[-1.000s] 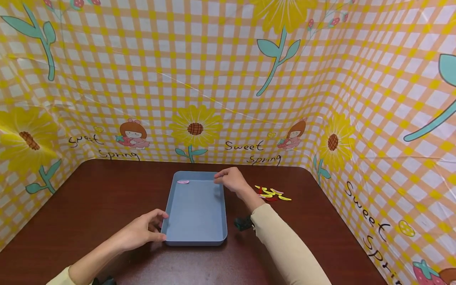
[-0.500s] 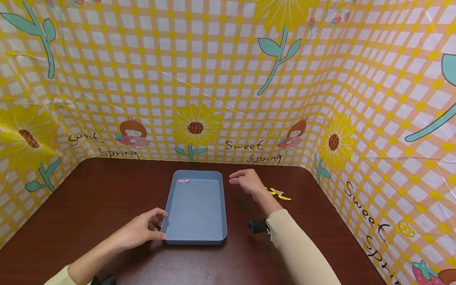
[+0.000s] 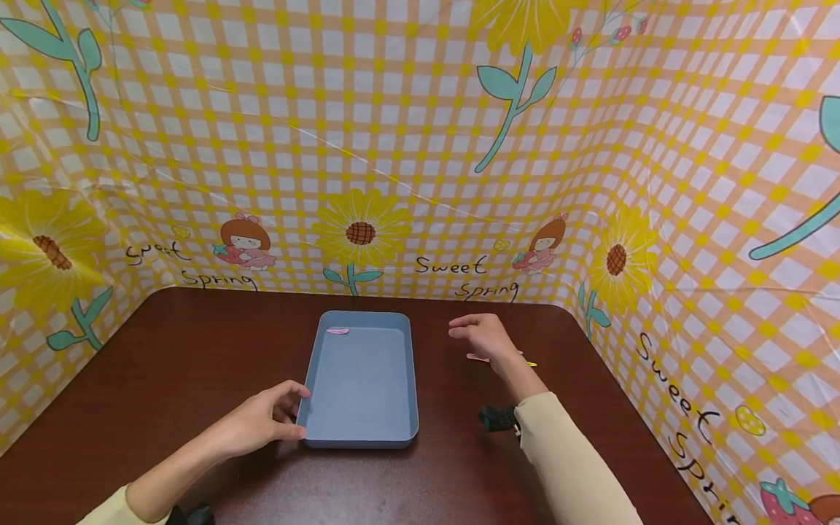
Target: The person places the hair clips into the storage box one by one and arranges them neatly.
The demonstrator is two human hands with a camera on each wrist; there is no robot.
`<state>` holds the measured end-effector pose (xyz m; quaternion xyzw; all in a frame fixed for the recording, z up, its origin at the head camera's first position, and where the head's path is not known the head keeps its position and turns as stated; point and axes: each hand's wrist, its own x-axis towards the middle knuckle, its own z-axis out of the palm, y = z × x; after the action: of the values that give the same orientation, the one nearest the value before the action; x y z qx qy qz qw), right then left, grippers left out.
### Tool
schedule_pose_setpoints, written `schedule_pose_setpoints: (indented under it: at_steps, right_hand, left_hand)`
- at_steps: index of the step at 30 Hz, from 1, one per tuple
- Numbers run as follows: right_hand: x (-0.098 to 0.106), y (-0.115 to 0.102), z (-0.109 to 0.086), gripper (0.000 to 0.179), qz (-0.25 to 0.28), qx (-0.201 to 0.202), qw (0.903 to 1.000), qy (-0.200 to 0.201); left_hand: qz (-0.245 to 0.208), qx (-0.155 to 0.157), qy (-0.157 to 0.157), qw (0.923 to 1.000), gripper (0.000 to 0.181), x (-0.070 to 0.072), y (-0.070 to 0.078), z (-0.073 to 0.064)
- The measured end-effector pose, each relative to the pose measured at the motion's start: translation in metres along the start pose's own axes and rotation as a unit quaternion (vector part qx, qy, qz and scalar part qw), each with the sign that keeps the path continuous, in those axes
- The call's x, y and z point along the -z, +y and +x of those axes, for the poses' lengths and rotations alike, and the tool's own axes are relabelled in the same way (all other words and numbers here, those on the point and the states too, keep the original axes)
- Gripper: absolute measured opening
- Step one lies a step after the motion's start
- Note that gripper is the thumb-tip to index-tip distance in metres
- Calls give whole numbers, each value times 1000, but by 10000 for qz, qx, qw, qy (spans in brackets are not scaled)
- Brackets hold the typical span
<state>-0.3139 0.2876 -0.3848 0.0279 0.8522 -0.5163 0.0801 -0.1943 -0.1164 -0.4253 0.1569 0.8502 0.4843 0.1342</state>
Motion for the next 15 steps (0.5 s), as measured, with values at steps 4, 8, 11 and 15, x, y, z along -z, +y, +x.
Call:
schedule_pose_setpoints:
  at_steps: [4, 8, 11, 15]
  right_hand:
    - [9, 6, -1, 38, 170, -85, 9998, 42]
    - [18, 13, -3, 42, 203, -99, 9997, 64]
    - [25, 18, -3, 43, 189, -84, 9998, 75]
    - [35, 26, -4, 45, 149, -167, 9997, 113]
  left_hand:
    - [30, 22, 10, 10000, 54, 0, -1, 0]
    - [12, 27, 11, 10000, 54, 0, -1, 0]
    - [15, 13, 18, 10000, 54, -1, -2, 1]
    - [50, -21, 26, 10000, 54, 0, -1, 1]
